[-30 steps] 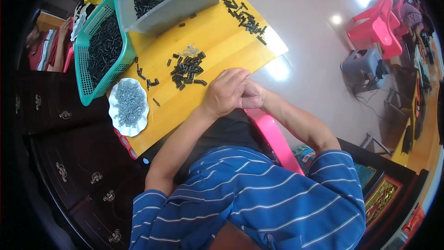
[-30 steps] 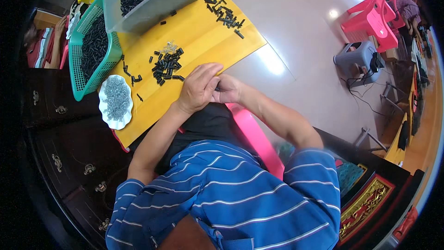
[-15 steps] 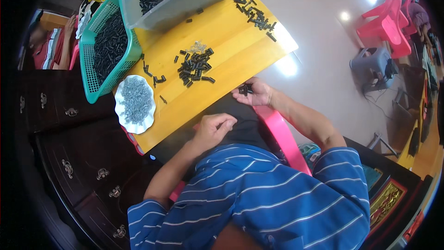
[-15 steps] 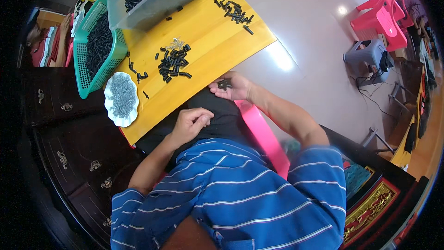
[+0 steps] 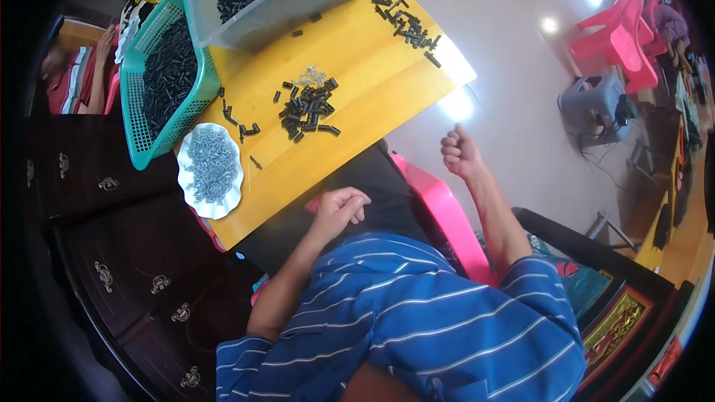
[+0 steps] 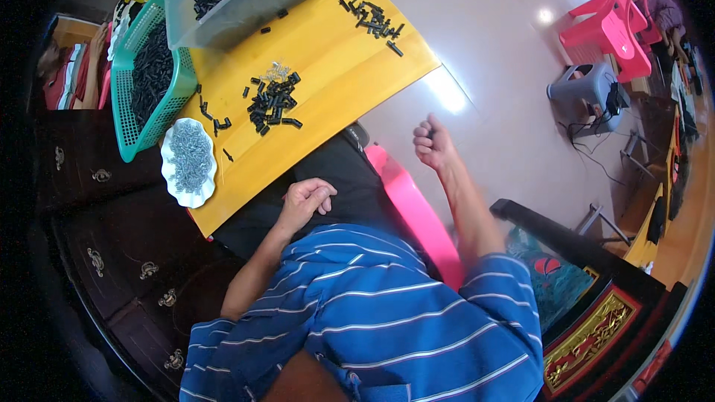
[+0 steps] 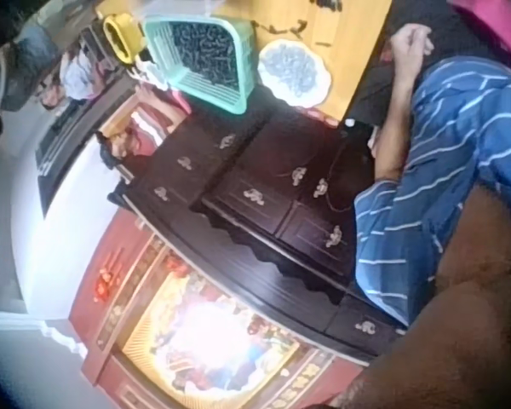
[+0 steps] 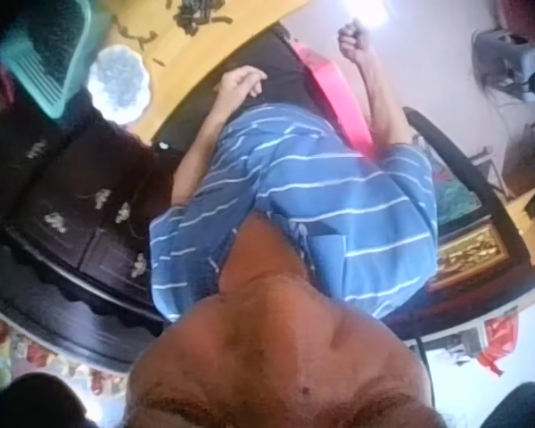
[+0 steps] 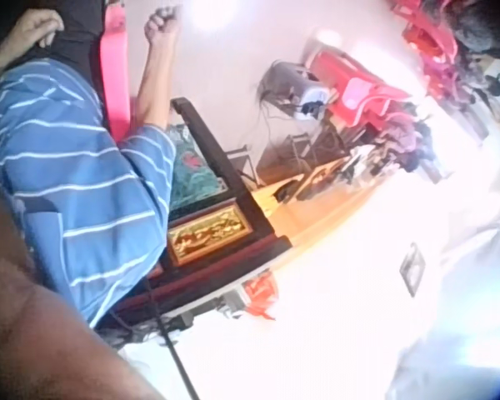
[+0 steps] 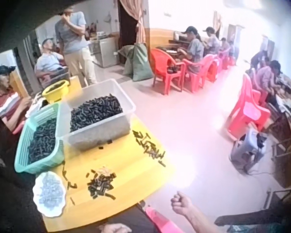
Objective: The person assembles small components by hand, picking up plastic connectors and screws from the containers and the table, joining them together, and placing the assembled pieces on the table.
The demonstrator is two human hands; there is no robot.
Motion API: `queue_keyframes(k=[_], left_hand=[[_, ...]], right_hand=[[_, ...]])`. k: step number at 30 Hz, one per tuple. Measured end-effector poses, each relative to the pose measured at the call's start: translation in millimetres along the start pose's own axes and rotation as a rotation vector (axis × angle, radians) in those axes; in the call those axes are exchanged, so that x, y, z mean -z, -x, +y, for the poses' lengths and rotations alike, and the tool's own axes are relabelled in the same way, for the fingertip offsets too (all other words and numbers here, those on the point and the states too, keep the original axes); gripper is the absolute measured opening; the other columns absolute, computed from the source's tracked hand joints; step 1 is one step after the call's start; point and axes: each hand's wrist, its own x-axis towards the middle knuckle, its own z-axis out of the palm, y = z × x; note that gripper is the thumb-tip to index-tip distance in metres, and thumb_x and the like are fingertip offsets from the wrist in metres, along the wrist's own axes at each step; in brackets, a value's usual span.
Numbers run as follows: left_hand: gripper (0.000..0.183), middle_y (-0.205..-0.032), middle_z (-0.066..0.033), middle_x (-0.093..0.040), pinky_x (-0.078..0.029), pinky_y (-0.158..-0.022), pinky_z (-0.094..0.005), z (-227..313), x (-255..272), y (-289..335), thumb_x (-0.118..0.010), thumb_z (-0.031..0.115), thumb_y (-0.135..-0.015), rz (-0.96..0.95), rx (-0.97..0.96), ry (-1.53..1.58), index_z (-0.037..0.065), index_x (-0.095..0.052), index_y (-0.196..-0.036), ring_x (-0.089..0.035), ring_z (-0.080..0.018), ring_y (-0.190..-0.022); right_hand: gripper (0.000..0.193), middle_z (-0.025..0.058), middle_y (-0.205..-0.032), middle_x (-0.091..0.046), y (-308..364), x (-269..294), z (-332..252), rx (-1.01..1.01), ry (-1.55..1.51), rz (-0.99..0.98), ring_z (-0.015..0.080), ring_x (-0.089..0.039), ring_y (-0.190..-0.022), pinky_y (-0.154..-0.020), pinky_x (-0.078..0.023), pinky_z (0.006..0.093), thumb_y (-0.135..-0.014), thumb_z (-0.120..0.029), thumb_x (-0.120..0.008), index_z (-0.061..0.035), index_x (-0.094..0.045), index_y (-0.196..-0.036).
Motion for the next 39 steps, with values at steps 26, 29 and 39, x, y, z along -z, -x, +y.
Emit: queue_keyframes(k=[26,29,39], left_hand=[[0.019,-0.072,-0.0040,-0.065,-0.052,-0.058,-0.0222,-16.2,-1.4,9.1,-0.057,0.014,-0.101,0.082,-0.074,0.057,0.000,-0.071,-0.100,-0.062,-0.0090,-0.064],[0.019,-0.072,-0.0043,-0.065,-0.051,-0.057,-0.0227,-19.2,2.9,3.0,-0.057,0.012,-0.100,0.040,-0.025,0.062,-0.002,-0.071,-0.099,-0.062,-0.0093,-0.064],[0.018,-0.063,-0.0074,-0.065,-0.047,-0.052,-0.0243,0.1,3.3,-8.5,-0.060,0.007,-0.093,0.061,0.241,0.076,-0.004,-0.073,-0.086,-0.061,-0.0123,-0.054]], right_hand=[[0.033,0.0147,-0.114,-0.073,110.8,-358.0,-57.1,1.947,1.213,-0.221,0.0289,-0.067,-0.107,-0.096,-0.048,0.0358,-0.104,-0.033,-0.055,-0.0050,-0.069,-0.116],[0.028,0.0059,-0.074,-0.060,92.3,-229.9,-88.9,1.755,0.804,0.034,0.0136,-0.057,-0.067,-0.064,-0.047,0.0303,-0.101,-0.024,-0.057,0.0004,-0.062,-0.088],[0.024,0.0170,-0.089,-0.073,-41.6,235.1,-6.8,0.678,1.584,0.990,0.0345,-0.071,-0.089,-0.082,-0.055,0.0445,-0.087,-0.030,-0.068,-0.0073,-0.073,-0.095]])
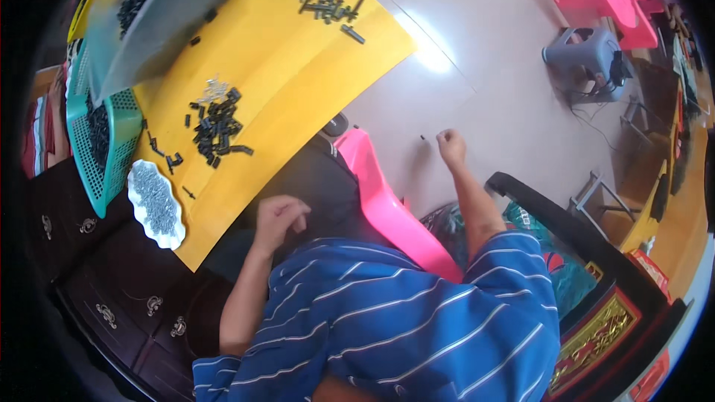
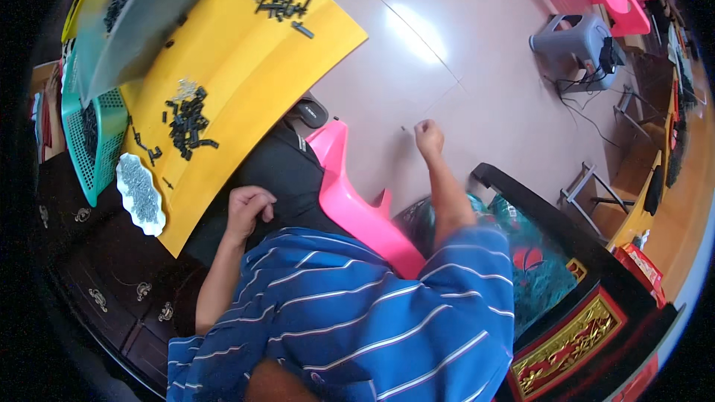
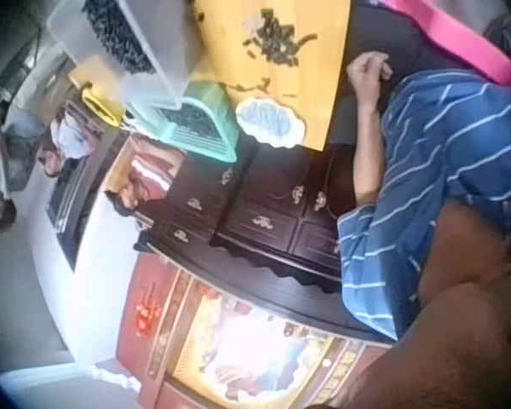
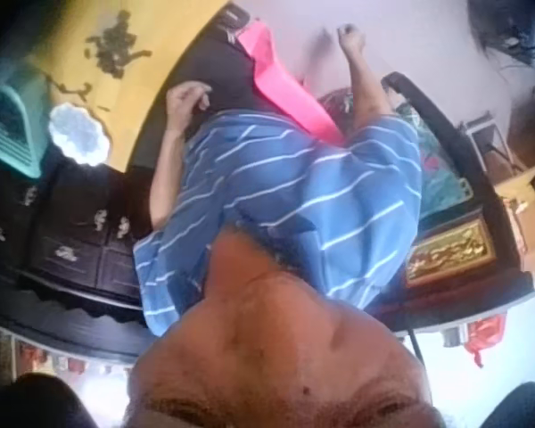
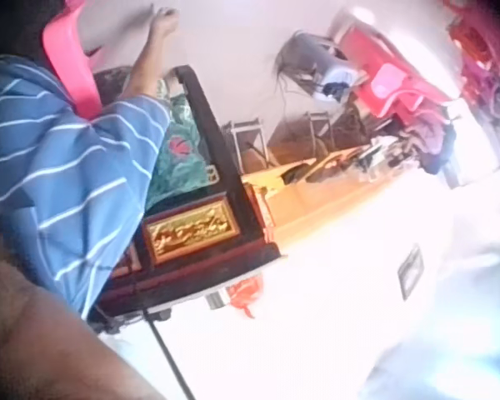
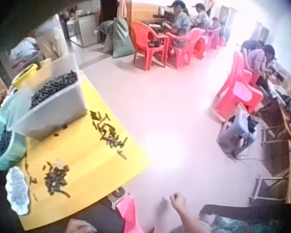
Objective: The person assembles small components by hand, picking up plastic connectors and screws from the containers and the table, joining them together, and placing the assembled pieces on the table.
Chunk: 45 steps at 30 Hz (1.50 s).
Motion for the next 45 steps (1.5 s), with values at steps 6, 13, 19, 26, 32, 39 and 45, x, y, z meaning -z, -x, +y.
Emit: queue_keyframes(k=[6,13,19,26,32,39,45], left_hand=[[0.021,-0.062,-0.0088,-0.066,-0.047,-0.052,-0.0250,10.3,1.8,-1.1,-0.060,0.008,-0.093,0.019,0.090,-0.056,-0.005,-0.072,-0.081,-0.061,-0.0129,-0.053],[0.019,-0.063,-0.0091,-0.068,-0.049,-0.053,-0.0250,17.2,4.8,-3.0,-0.061,0.005,-0.092,0.035,0.240,-0.024,-0.004,-0.073,-0.079,-0.062,-0.0136,-0.054],[0.018,-0.065,-0.0090,-0.069,-0.049,-0.054,-0.0256,13.8,13.8,-3.4,-0.062,0.005,-0.091,-0.002,0.290,-0.062,-0.004,-0.073,-0.079,-0.064,-0.0133,-0.057],[0.018,-0.064,-0.0087,-0.068,-0.051,-0.054,-0.0252,14.6,21.7,-0.3,-0.062,0.005,-0.092,-0.050,0.359,-0.034,-0.002,-0.074,-0.080,-0.065,-0.0144,-0.057],[0.019,-0.065,-0.0086,-0.069,-0.051,-0.054,-0.0253,16.0,23.9,-10.8,-0.063,0.007,-0.092,-0.117,0.319,-0.032,-0.001,-0.075,-0.081,-0.065,-0.0146,-0.057],[0.020,-0.067,-0.0074,-0.071,-0.053,-0.058,-0.0273,15.8,24.2,-6.2,-0.066,0.013,-0.090,-0.090,0.438,-0.096,0.001,-0.076,-0.078,-0.067,-0.0136,-0.060],[0.015,-0.067,-0.0123,-0.071,-0.055,-0.056,-0.0295,18.2,26.1,-15.4,-0.068,0.005,-0.087,-0.153,0.445,-0.178,-0.004,-0.075,-0.079,-0.067,-0.0181,-0.058]], right_hand=[[0.025,0.0154,-0.095,-0.073,1.1,-55.1,10.9,-0.137,0.040,-0.113,0.0350,-0.070,-0.093,-0.084,-0.054,0.0447,-0.086,-0.026,-0.069,-0.0076,-0.071,-0.102],[0.023,0.0164,-0.097,-0.073,-17.8,-85.9,5.5,-0.115,0.074,-0.094,0.0348,-0.069,-0.094,-0.084,-0.054,0.0455,-0.087,-0.025,-0.071,-0.0061,-0.069,-0.098],[0.024,0.0163,-0.097,-0.072,-28.2,-100.3,5.7,-0.123,0.213,-0.128,0.0366,-0.068,-0.093,-0.084,-0.054,0.0474,-0.087,-0.028,-0.072,-0.0056,-0.068,-0.095],[0.030,0.0178,-0.097,-0.073,-38.0,-108.6,-61.1,-0.058,-0.062,-0.302,0.0364,-0.070,-0.095,-0.088,-0.054,0.0463,-0.084,-0.031,-0.064,-0.0091,-0.070,-0.103],[0.037,0.0193,-0.105,-0.073,-44.3,-165.5,-118.0,0.214,-0.299,-0.244,0.0359,-0.070,-0.102,-0.091,-0.054,0.0455,-0.085,-0.037,-0.064,-0.0111,-0.072,-0.111],[0.046,0.0141,-0.103,-0.075,-48.1,-188.8,-161.5,0.092,0.396,-0.644,0.0286,-0.071,-0.090,-0.079,-0.057,0.0393,-0.091,-0.043,-0.063,-0.0069,-0.069,-0.120],[0.045,0.0126,-0.100,-0.074,-44.7,-188.1,-134.0,0.019,0.415,-0.530,0.0265,-0.070,-0.086,-0.076,-0.056,0.0374,-0.092,-0.042,-0.063,-0.0066,-0.069,-0.119]])
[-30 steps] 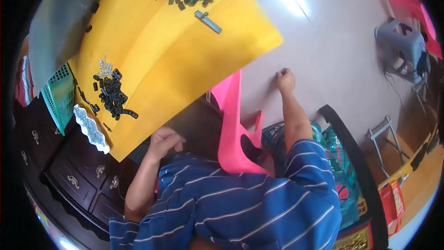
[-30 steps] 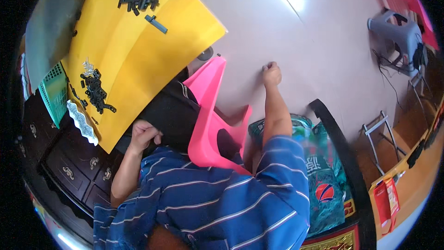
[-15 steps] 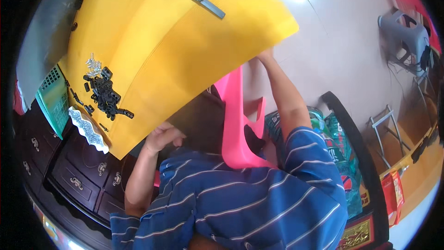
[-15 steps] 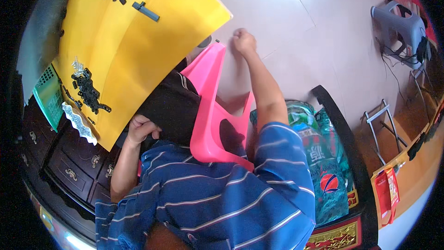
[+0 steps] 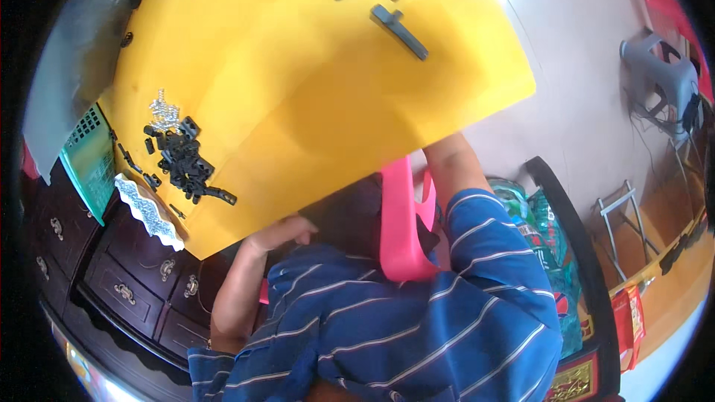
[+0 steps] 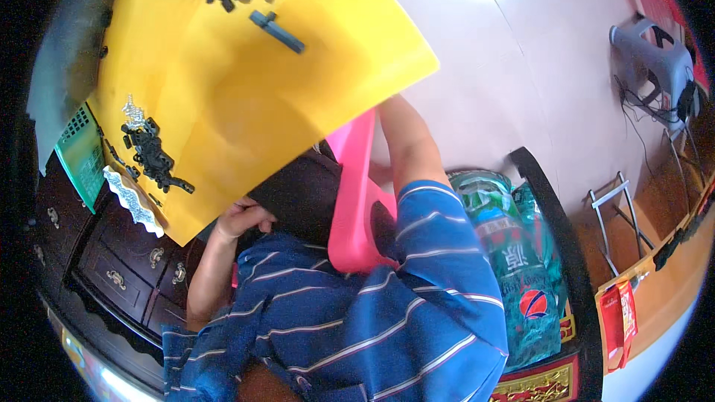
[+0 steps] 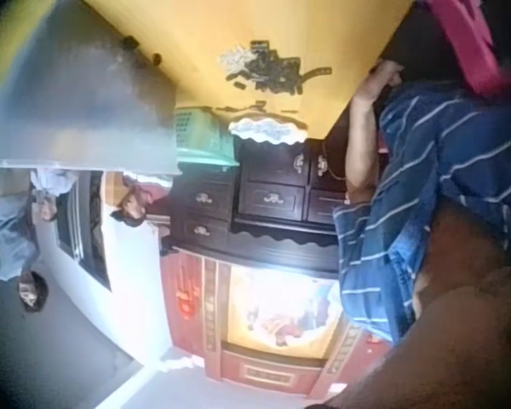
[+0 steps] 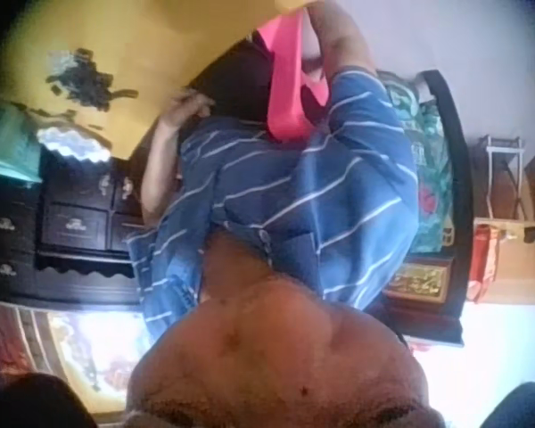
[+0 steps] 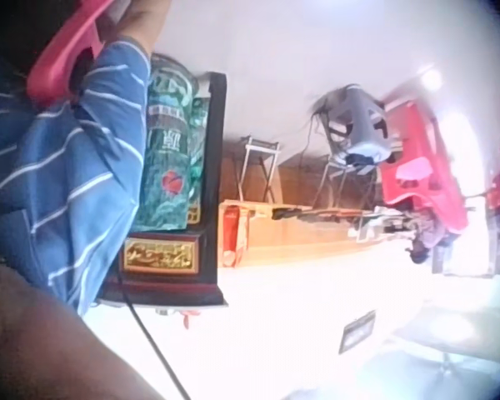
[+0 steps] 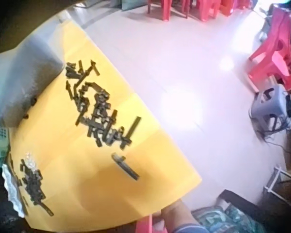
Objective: The person assembles small components by hand, picking up plastic connectors and screws from the containers and the table, joining them together, and placing the assembled pieces on the table.
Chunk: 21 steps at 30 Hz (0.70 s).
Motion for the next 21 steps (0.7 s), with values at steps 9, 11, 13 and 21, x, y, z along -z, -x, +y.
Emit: queue_keyframes(k=[9,11,13,21], left_hand=[[0.015,-0.068,-0.0036,-0.071,-0.055,-0.056,-0.0277,3.5,0.3,-4.5,-0.072,0.016,-0.090,-0.084,0.065,-0.061,0.005,-0.075,-0.081,-0.067,-0.0125,-0.061],[0.017,-0.068,-0.0029,-0.070,-0.054,-0.056,-0.0273,6.5,-1.5,-9.6,-0.071,0.019,-0.092,-0.135,0.028,-0.028,0.005,-0.075,-0.082,-0.067,-0.0121,-0.061],[0.022,-0.070,-0.0026,-0.070,-0.054,-0.056,-0.0271,16.8,-3.7,-11.3,-0.067,0.024,-0.095,-0.160,0.038,-0.125,0.006,-0.075,-0.085,-0.066,-0.0118,-0.062],[0.030,-0.070,-0.0038,-0.068,-0.053,-0.059,-0.0268,27.0,-0.5,-3.5,-0.062,0.030,-0.098,-0.192,-0.173,-0.035,0.004,-0.074,-0.091,-0.065,-0.0124,-0.064]], right_hand=[[0.044,0.0104,-0.096,-0.073,-5.4,16.6,20.7,-0.086,-0.090,0.155,0.0233,-0.068,-0.081,-0.071,-0.055,0.0346,-0.094,-0.042,-0.062,-0.0061,-0.069,-0.119],[0.044,0.0099,-0.095,-0.073,1.1,21.7,32.7,-0.109,-0.131,0.204,0.0226,-0.067,-0.080,-0.070,-0.054,0.0340,-0.094,-0.042,-0.061,-0.0060,-0.069,-0.119],[0.044,0.0095,-0.094,-0.073,4.3,27.6,36.6,-0.124,-0.217,0.261,0.0219,-0.067,-0.078,-0.069,-0.054,0.0333,-0.094,-0.042,-0.061,-0.0059,-0.069,-0.119],[0.043,0.0075,-0.091,-0.072,50.4,90.5,30.6,0.011,-0.988,0.574,0.0190,-0.065,-0.074,-0.065,-0.053,0.0308,-0.096,-0.042,-0.060,-0.0054,-0.068,-0.118]])
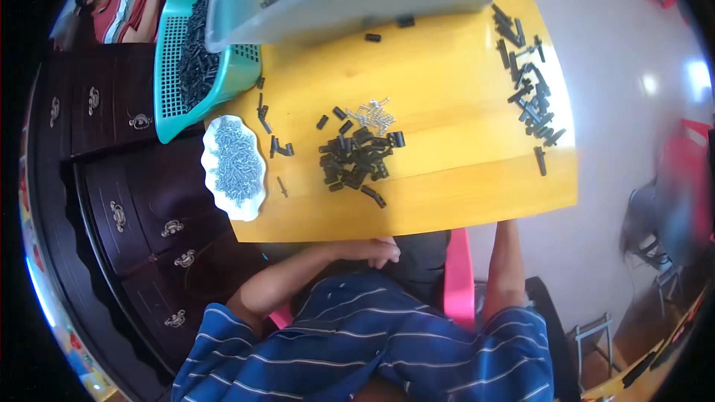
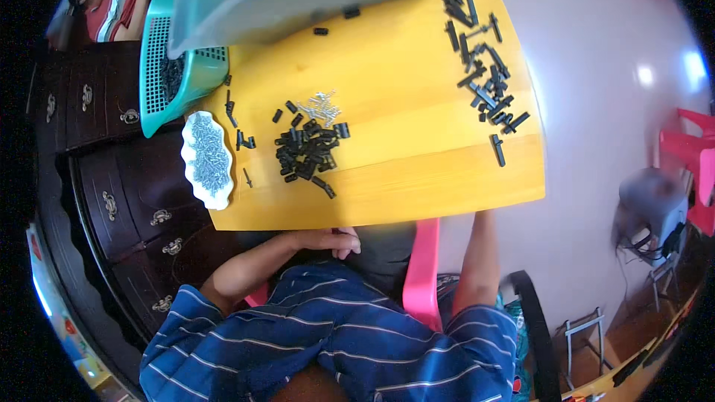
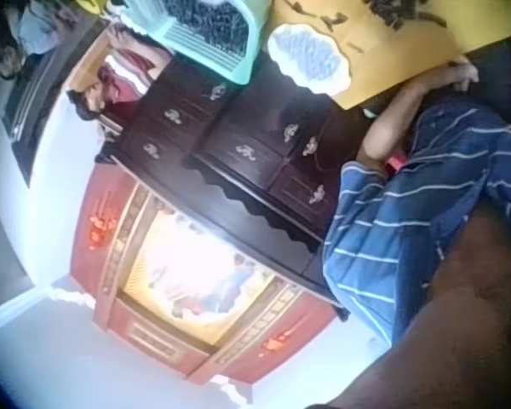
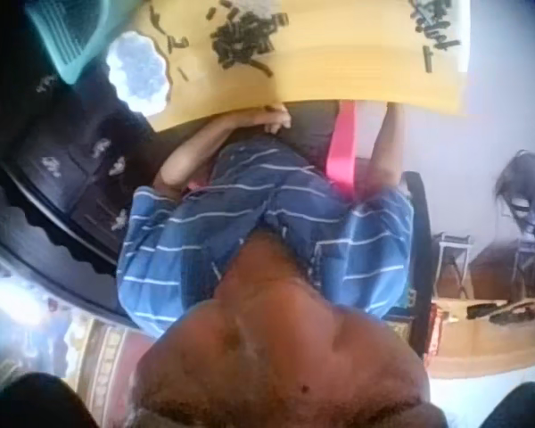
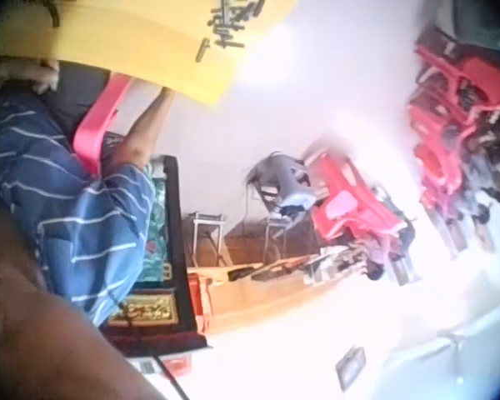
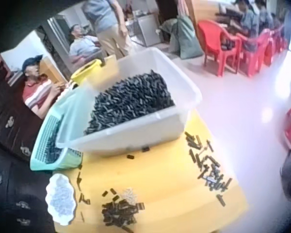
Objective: The person assembles small components by hand, picking up plastic connectors and screws from the containers and the table, joining them together, and placing the assembled pieces on the table.
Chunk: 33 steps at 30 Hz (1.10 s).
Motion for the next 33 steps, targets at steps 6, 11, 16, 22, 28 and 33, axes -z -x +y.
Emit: queue_keyframes(k=[6,11,16,22,28,33], left_hand=[[0.037,-0.072,-0.0044,-0.066,-0.052,-0.061,-0.0266,-26.9,-1.4,-6.1,-0.057,0.034,-0.101,-0.038,-0.182,0.015,0.000,-0.072,-0.099,-0.064,-0.0130,-0.065],[0.037,-0.070,-0.0051,-0.066,-0.052,-0.058,-0.0262,-42.5,-3.0,-10.8,-0.058,0.034,-0.101,-0.019,-0.282,0.039,0.000,-0.072,-0.098,-0.063,-0.0126,-0.062],[0.034,-0.068,-0.0050,-0.067,-0.052,-0.054,-0.0250,-48.0,-7.9,-14.2,-0.060,0.031,-0.100,0.046,-0.377,0.056,0.000,-0.073,-0.094,-0.065,-0.0119,-0.060],[0.027,-0.066,-0.0042,-0.067,-0.051,-0.049,-0.0227,-53.4,-21.8,-10.5,-0.062,0.022,-0.100,0.204,-0.491,0.071,-0.001,-0.073,-0.089,-0.063,-0.0093,-0.055],[0.027,-0.062,-0.0025,-0.067,-0.050,-0.051,-0.0254,-46.2,-40.5,0.1,-0.063,0.023,-0.097,0.407,-0.600,-0.180,0.004,-0.070,-0.079,-0.064,-0.0093,-0.053],[0.029,-0.061,-0.0027,-0.067,-0.051,-0.052,-0.0274,-50.3,-41.7,-3.0,-0.064,0.025,-0.096,0.490,-0.653,-0.198,0.005,-0.068,-0.075,-0.064,-0.0099,-0.052]], right_hand=[[0.038,0.0051,-0.098,-0.065,-51.8,123.6,-72.7,-0.030,-0.556,0.019,0.0154,-0.062,-0.085,-0.073,-0.051,0.0299,-0.094,-0.033,-0.070,-0.0016,-0.066,-0.115],[0.021,0.0024,-0.077,-0.058,-11.8,164.6,-275.0,0.531,-0.529,0.223,0.0121,-0.053,-0.069,-0.064,-0.045,0.0287,-0.095,-0.021,-0.066,-0.0009,-0.066,-0.091],[0.022,0.0020,-0.081,-0.063,124.5,120.1,-478.6,0.968,-0.392,0.051,0.0119,-0.058,-0.075,-0.068,-0.046,0.0275,-0.098,-0.021,-0.066,0.0000,-0.070,-0.099],[0.025,0.0127,-0.079,-0.069,191.9,10.6,-579.2,1.614,0.247,-0.099,0.0290,-0.067,-0.072,-0.067,-0.054,0.0400,-0.092,-0.032,-0.069,-0.0069,-0.071,-0.091],[0.027,0.0173,-0.079,-0.070,193.3,-45.5,-593.7,1.722,0.601,-0.151,0.0390,-0.068,-0.079,-0.071,-0.054,0.0501,-0.090,-0.032,-0.063,-0.0073,-0.069,-0.084],[0.027,0.0187,-0.080,-0.071,194.3,-50.7,-591.6,1.649,0.711,-0.188,0.0396,-0.069,-0.080,-0.075,-0.056,0.0504,-0.088,-0.034,-0.063,-0.0087,-0.073,-0.085]])
